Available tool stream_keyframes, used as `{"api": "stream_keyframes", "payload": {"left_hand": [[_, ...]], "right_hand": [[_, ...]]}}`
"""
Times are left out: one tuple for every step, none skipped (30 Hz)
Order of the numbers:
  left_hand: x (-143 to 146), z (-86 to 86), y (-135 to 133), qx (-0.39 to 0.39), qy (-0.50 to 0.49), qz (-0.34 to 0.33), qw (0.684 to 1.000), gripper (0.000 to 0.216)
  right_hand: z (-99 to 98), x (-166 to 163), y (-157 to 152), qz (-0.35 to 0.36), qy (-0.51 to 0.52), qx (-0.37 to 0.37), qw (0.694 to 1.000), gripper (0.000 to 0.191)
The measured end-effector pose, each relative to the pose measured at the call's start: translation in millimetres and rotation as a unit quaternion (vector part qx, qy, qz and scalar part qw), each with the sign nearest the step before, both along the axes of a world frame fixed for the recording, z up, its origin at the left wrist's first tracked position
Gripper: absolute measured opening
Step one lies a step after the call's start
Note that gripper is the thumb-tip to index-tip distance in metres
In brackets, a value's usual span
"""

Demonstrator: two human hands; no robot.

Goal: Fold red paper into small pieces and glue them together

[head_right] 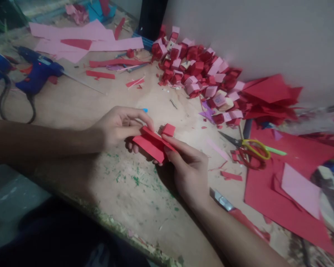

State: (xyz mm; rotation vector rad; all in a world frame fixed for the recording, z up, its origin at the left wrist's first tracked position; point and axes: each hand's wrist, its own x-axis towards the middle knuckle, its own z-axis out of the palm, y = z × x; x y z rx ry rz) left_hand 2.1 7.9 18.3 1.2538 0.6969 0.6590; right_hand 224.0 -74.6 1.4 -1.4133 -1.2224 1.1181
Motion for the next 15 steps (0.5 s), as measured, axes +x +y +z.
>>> {"api": "stream_keyframes", "payload": {"left_hand": [[-0.7, 0.7, 0.2, 0.002, -0.002, 0.000, 1.000, 0.013], [-1.4, 1.6, 0.3, 0.003, -0.004, 0.001, 1.000, 0.013], [-2.1, 3.0, 0.3, 0.003, -0.007, 0.003, 1.000, 0.015], [-2.6, 4.5, 0.1, 0.002, -0.009, 0.003, 1.000, 0.016], [-2.8, 6.0, -0.3, 0.004, -0.008, 0.004, 1.000, 0.018], [-2.8, 7.1, -0.9, 0.009, -0.004, 0.006, 1.000, 0.019], [-2.3, 7.5, -1.4, 0.018, 0.001, 0.009, 1.000, 0.019], [-1.4, 6.8, -1.8, 0.031, 0.007, 0.014, 0.999, 0.018], [-0.3, 5.2, -2.0, 0.046, 0.013, 0.018, 0.999, 0.017], [1.0, 2.5, -2.0, 0.059, 0.015, 0.022, 0.998, 0.017], [2.4, -0.8, -1.8, 0.071, 0.015, 0.024, 0.997, 0.020], [3.6, -4.4, -1.5, 0.080, 0.013, 0.022, 0.996, 0.024], [4.5, -7.8, -1.1, 0.088, 0.010, 0.019, 0.996, 0.030], [5.2, -10.8, -0.8, 0.095, 0.007, 0.015, 0.995, 0.037], [5.5, -13.0, -0.7, 0.103, 0.005, 0.010, 0.995, 0.043]], "right_hand": [[0.0, 0.9, -0.5, 0.000, -0.011, 0.006, 1.000, 0.026], [0.4, 1.5, -1.0, -0.001, -0.023, 0.011, 1.000, 0.025], [1.1, 2.0, -1.5, -0.001, -0.033, 0.014, 0.999, 0.025], [2.0, 2.2, -1.9, -0.001, -0.041, 0.016, 0.999, 0.026], [3.0, 2.2, -2.1, 0.000, -0.047, 0.018, 0.999, 0.026], [4.0, 2.0, -2.3, 0.003, -0.051, 0.021, 0.998, 0.026], [4.9, 1.6, -2.2, 0.006, -0.052, 0.026, 0.998, 0.025], [5.6, 0.9, -2.1, 0.011, -0.049, 0.031, 0.998, 0.022], [6.1, 0.1, -1.8, 0.014, -0.040, 0.035, 0.998, 0.019], [6.5, -0.9, -1.5, 0.015, -0.025, 0.037, 0.999, 0.016], [6.8, -2.0, -1.1, 0.012, -0.008, 0.035, 0.999, 0.013], [7.1, -3.2, -0.7, 0.008, 0.009, 0.032, 0.999, 0.011], [7.7, -4.5, -0.3, 0.006, 0.022, 0.024, 0.999, 0.010], [8.6, -5.9, 0.0, 0.006, 0.030, 0.015, 0.999, 0.013], [10.0, -7.3, 0.5, 0.009, 0.030, 0.006, 1.000, 0.018]]}}
